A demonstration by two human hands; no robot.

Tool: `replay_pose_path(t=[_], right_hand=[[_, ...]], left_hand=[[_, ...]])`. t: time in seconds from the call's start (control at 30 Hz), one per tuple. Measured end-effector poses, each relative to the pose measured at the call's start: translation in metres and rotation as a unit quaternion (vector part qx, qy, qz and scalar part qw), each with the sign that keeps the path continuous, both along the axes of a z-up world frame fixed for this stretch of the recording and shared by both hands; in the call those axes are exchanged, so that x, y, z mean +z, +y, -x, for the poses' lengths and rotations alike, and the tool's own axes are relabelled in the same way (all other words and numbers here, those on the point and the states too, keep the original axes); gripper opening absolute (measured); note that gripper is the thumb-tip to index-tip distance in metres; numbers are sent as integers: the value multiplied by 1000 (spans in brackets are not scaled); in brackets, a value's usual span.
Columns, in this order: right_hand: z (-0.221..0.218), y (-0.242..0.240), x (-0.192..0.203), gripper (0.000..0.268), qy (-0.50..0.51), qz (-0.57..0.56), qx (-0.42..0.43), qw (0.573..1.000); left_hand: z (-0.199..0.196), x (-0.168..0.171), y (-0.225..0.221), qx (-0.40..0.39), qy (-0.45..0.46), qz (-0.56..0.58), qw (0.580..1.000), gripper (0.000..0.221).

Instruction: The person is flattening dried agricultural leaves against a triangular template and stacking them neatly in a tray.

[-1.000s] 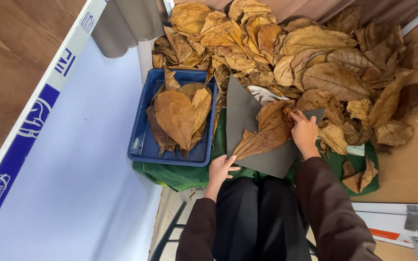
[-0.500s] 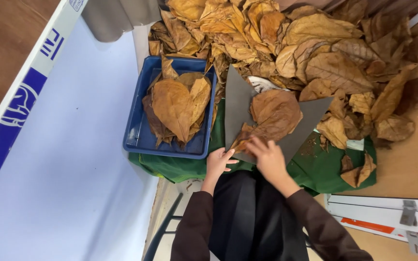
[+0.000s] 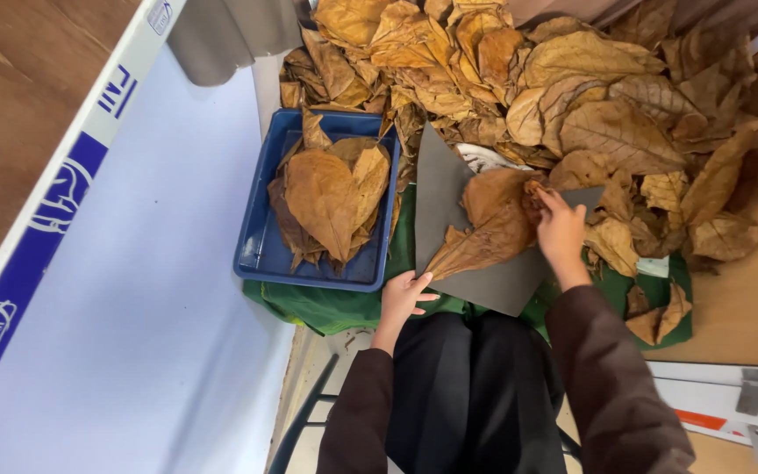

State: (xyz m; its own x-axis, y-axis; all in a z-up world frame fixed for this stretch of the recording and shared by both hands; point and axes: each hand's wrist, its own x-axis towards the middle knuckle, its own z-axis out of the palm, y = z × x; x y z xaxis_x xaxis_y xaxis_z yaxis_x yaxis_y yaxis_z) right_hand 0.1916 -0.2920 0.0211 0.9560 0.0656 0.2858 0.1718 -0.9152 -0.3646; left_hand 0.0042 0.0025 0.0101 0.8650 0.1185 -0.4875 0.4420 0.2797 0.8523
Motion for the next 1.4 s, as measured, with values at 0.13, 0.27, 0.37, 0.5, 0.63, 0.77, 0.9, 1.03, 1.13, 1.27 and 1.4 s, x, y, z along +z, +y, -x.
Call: replay_pose_path(t=[0.13, 0.27, 0.37, 0.5, 0.63, 0.77, 0.9, 1.03, 1.13, 1.27, 1.4], right_hand=[[110, 76, 32, 52, -84, -63, 97, 990], [169, 114, 0, 59, -118, 85, 224, 964], [158, 107, -1, 57, -132, 148, 225, 954], [102, 71, -2, 50, -155, 176, 149, 961], [45, 32, -6, 48, -160, 193, 68, 966], [4, 0, -18, 48, -97, 122, -5, 988], [2, -3, -13, 43, -30, -34, 9, 999], [107, 78, 54, 44, -52, -19, 169, 984], [141, 109, 51, 46, -188, 166, 384, 889], [110, 105, 15, 49, -159, 152, 318, 922], [79, 107, 17, 54, -144, 203, 256, 934]], left_hand=[[2, 2, -2, -5, 22, 3, 1000, 79], [7, 22, -3, -14, 12, -7, 1000, 62], [6, 11, -3, -21, -5, -23, 1000, 55], [4, -6, -1, -9, -8, -4, 1000, 65], [4, -15, -3, -4, -10, -3, 1000, 67], [1, -17, 1, -2, -5, 9, 1000, 71], [1, -31, 3, -17, -2, 23, 1000, 71], [6, -18, 2, -25, -10, 22, 999, 67], [8, 12, 1, -46, -11, 5, 999, 58], [5, -4, 2, -23, -16, 8, 1000, 61], [4, -17, 1, -12, -27, 2, 1000, 62]])
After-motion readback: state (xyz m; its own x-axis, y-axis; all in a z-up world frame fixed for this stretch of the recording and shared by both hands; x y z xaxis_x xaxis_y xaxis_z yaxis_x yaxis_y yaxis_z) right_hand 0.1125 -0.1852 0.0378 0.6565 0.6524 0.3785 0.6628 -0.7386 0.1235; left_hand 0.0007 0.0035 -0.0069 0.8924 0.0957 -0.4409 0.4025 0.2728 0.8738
